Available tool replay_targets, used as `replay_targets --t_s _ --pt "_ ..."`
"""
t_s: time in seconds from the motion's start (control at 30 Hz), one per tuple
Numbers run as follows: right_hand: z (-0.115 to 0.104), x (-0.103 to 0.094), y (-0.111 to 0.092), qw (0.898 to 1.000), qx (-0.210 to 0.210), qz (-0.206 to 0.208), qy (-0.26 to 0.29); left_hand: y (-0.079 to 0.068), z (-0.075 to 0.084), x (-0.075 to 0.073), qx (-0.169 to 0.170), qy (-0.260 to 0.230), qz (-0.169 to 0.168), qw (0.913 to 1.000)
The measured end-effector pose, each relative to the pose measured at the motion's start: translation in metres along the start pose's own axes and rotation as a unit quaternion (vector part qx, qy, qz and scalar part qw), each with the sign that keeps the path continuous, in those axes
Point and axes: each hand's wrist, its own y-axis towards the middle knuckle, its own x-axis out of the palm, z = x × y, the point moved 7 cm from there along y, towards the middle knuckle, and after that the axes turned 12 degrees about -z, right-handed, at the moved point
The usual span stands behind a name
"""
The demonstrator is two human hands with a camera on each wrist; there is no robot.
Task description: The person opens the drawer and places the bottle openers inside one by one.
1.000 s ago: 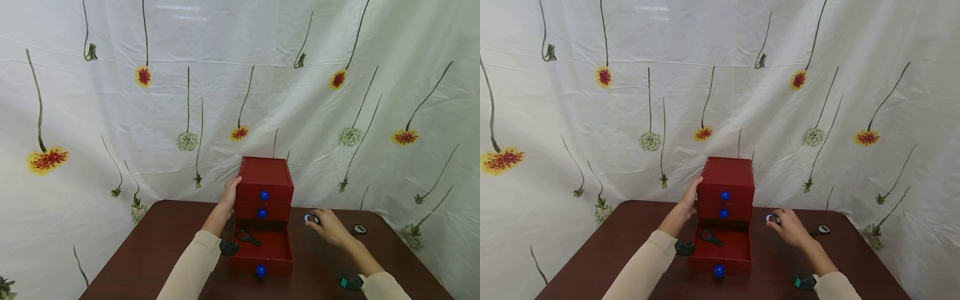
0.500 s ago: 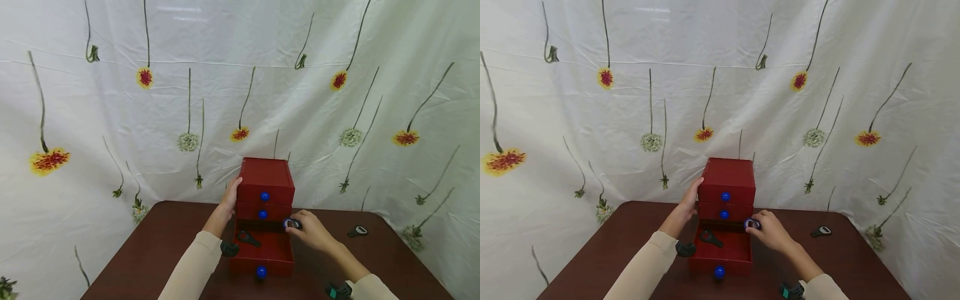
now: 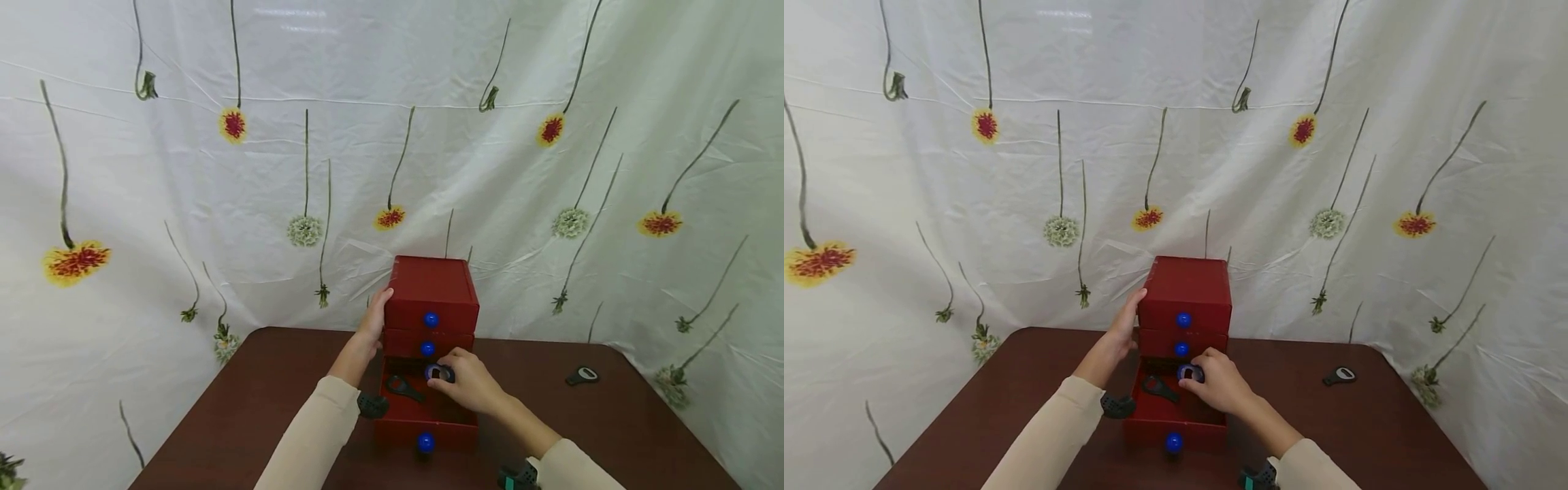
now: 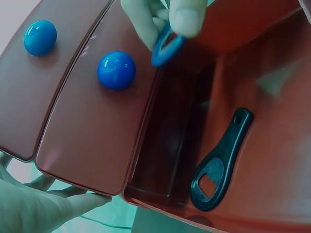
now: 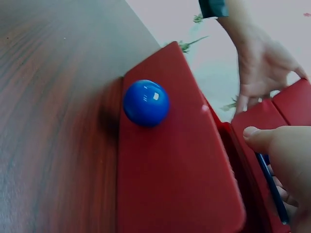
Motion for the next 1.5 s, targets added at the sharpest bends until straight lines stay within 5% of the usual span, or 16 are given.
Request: replay_targets --t_s 0.3,0.5,0.63,1.0,1.5 --pt "-0.006 0.013 0.013 0.999 -0.003 0.028 -0.032 0.002 0.001 -0.001 -0.003 0.001 0.002 1.0000" --pt "0.002 0.008 0.013 0.987 0.012 0.109 -0.117 0.002 0.002 -0.002 0.001 0.004 0.007 1.0000" --pt "0.008 0.002 0.008 0.985 0.016 0.138 -0.106 0.002 0.002 -0.002 -0.003 0.006 0.004 1.0000" --pt "0.017 -0.012 -0.001 0.992 0.042 0.113 -0.030 0.003 0.003 -0.005 -0.001 0.004 0.005 1.0000" --pt "0.036 -0.042 -0.025 0.991 0.089 0.103 -0.020 0.005 -0.003 -0.003 -0.003 -0.005 0.000 1.0000"
